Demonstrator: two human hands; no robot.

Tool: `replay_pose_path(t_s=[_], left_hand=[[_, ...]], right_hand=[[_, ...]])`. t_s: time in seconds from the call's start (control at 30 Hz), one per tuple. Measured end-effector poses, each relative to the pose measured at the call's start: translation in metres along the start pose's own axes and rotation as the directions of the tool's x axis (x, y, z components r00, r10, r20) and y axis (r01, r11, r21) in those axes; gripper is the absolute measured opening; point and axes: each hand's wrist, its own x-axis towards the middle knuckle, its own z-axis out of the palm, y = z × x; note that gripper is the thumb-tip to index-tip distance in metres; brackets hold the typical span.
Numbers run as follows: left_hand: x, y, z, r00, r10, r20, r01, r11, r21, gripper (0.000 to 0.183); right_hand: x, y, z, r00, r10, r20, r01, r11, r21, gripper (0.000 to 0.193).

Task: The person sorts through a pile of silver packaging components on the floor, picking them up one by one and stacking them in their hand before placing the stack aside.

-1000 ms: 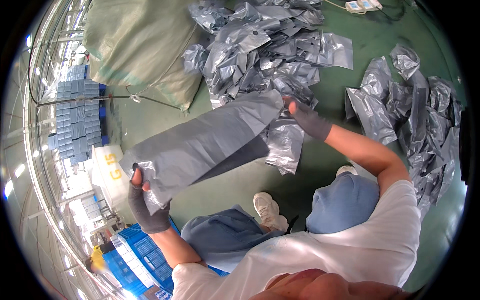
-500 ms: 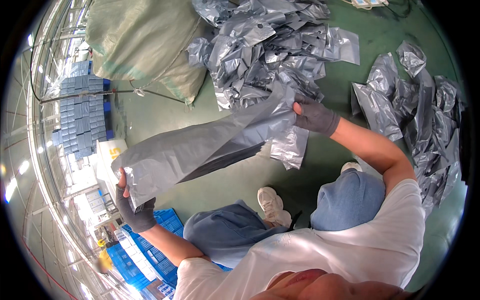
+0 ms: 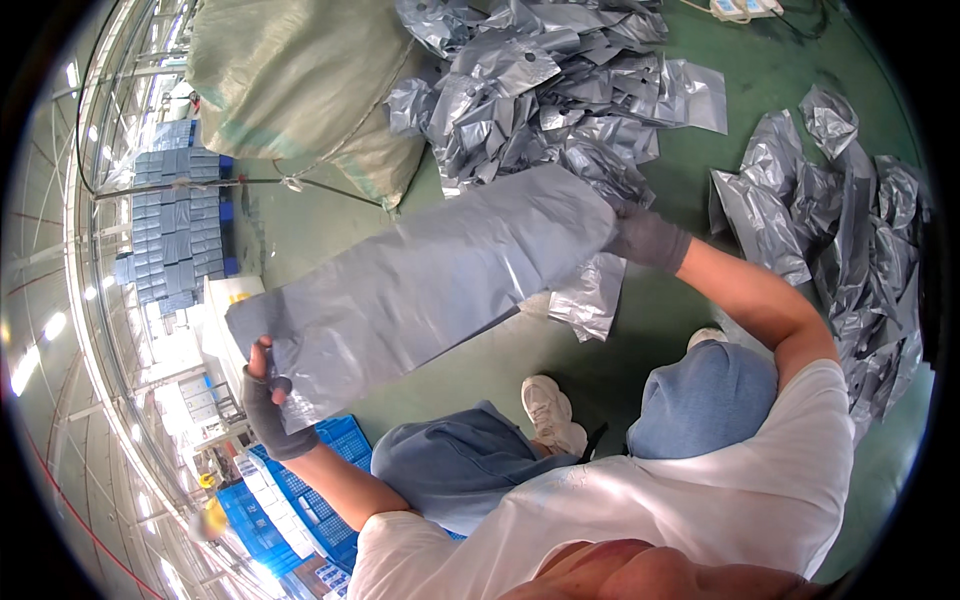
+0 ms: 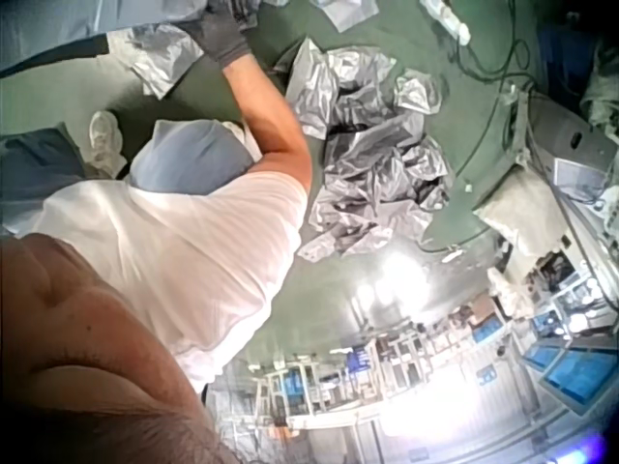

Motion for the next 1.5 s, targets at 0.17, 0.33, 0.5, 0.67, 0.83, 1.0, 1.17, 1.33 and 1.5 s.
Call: replay_pose_path(t_s=[0.17,0.33,0.5,0.67,0.83,1.0,1.17,1.33,1.5], left_hand=[[-0.014,0.01,0.012,0.998,0.003,0.058,-0.016,0.976,0.216,0.026],[-0.024,0.016,-0.014,0.958,0.029,0.284,-0.144,0.909,0.391,0.025],[-0.067,0.034,0.042,0.985,-0.04,0.168,-0.016,0.948,0.317,0.026],[-0.07,0.035,0.055,0.996,-0.092,0.006,0.078,0.879,0.471,0.026],[-0.034,0.031,-0.012,0.979,0.118,-0.164,-0.033,0.894,0.446,0.022],[-0.001,-0.002,-0.009,0.994,-0.084,-0.076,0.104,0.947,0.304,0.022],[-0.001,-0.037,-0.024,0.969,-0.227,-0.093,0.216,0.969,-0.12,0.017],[0.012,-0.068,-0.054,0.957,-0.287,-0.024,0.277,0.939,-0.204,0.015],[0.016,-0.067,-0.043,0.934,-0.286,-0.217,0.229,0.94,-0.253,0.012]], right_hand=[[-0.041,0.019,0.03,0.912,0.275,0.303,-0.406,0.702,0.585,0.019],[-0.006,-0.015,-0.002,0.603,0.785,0.142,-0.74,0.484,0.467,0.024],[0.11,-0.139,-0.04,0.576,-0.604,-0.55,0.64,0.753,-0.156,0.023],[0.079,-0.054,0.017,0.918,-0.396,0.036,0.396,0.918,0.01,0.045],[-0.017,0.012,0.021,0.802,0.205,0.561,-0.127,0.976,-0.174,0.046],[0.018,0.046,0.015,0.661,0.698,-0.274,-0.745,0.571,-0.344,0.039],[0.033,0.018,-0.079,0.532,0.677,0.509,-0.847,0.407,0.343,0.037],[-0.043,0.04,-0.262,0.416,0.908,0.042,-0.881,0.391,0.265,0.032],[-0.189,0.077,-0.382,0.022,1.0,-0.013,-0.483,-0.001,-0.876,0.042]])
